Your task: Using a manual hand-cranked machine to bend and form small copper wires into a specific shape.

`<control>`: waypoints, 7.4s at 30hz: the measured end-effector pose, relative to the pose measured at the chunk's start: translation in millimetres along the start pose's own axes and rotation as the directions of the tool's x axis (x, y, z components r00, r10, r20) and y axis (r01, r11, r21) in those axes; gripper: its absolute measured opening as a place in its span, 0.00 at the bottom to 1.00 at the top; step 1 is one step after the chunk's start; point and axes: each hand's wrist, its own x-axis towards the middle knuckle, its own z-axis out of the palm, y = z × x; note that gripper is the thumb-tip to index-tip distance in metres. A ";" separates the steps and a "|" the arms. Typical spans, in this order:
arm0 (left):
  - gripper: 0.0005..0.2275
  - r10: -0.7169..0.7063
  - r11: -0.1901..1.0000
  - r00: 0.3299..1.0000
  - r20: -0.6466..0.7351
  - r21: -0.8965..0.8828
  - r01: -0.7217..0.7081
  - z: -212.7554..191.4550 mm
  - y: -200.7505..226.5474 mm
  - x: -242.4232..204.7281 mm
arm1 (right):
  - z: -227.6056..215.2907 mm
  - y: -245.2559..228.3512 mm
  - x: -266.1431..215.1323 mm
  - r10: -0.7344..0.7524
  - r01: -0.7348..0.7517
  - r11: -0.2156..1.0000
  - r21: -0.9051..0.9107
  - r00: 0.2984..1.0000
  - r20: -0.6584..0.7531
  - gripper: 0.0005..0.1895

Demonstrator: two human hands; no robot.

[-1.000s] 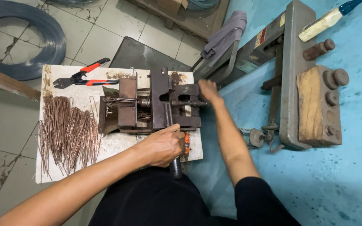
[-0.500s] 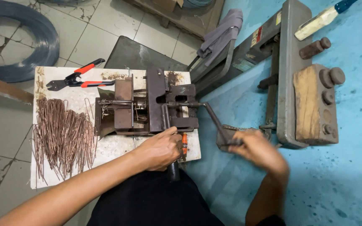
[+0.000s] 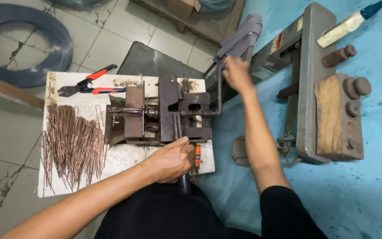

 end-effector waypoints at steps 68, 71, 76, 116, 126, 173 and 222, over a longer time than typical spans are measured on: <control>0.07 -0.006 0.995 0.965 -0.264 -0.098 -0.020 -63.5 10.6 2.6 | 67.4 -103.0 -226.2 0.092 -0.242 0.945 0.220 0.842 0.532 0.21; 0.12 -0.009 0.964 0.957 -0.290 -0.256 -0.069 -79.2 -0.7 8.2 | 148.2 -66.4 -225.0 0.029 -0.228 0.879 0.418 0.902 0.431 0.22; 0.05 -0.173 0.871 0.881 -0.440 -0.487 -0.072 -145.9 -23.8 34.2 | 80.5 -105.2 -198.9 0.112 -0.339 0.246 0.908 0.940 0.321 0.28; 0.12 -0.847 0.256 0.061 -0.529 -0.304 0.917 35.8 -81.2 -179.6 | -79.7 -233.8 -140.1 0.432 0.097 0.716 0.691 0.716 -0.549 0.08; 0.15 -0.867 0.093 0.099 -0.489 0.037 0.995 113.2 -118.2 -212.6 | -98.0 -292.6 -130.6 -0.043 0.258 0.744 0.616 0.939 -0.342 0.13; 0.17 -0.867 0.432 0.099 -0.488 -0.637 0.638 -63.4 -62.8 -64.4 | -105.8 -281.3 -104.8 -0.150 0.323 0.690 0.648 0.940 -0.308 0.08; 0.25 -0.837 0.513 0.450 -0.312 -0.160 0.843 -74.9 -6.1 -49.3 | -162.8 -301.8 -137.2 0.063 -0.049 0.974 0.219 0.996 -0.058 0.11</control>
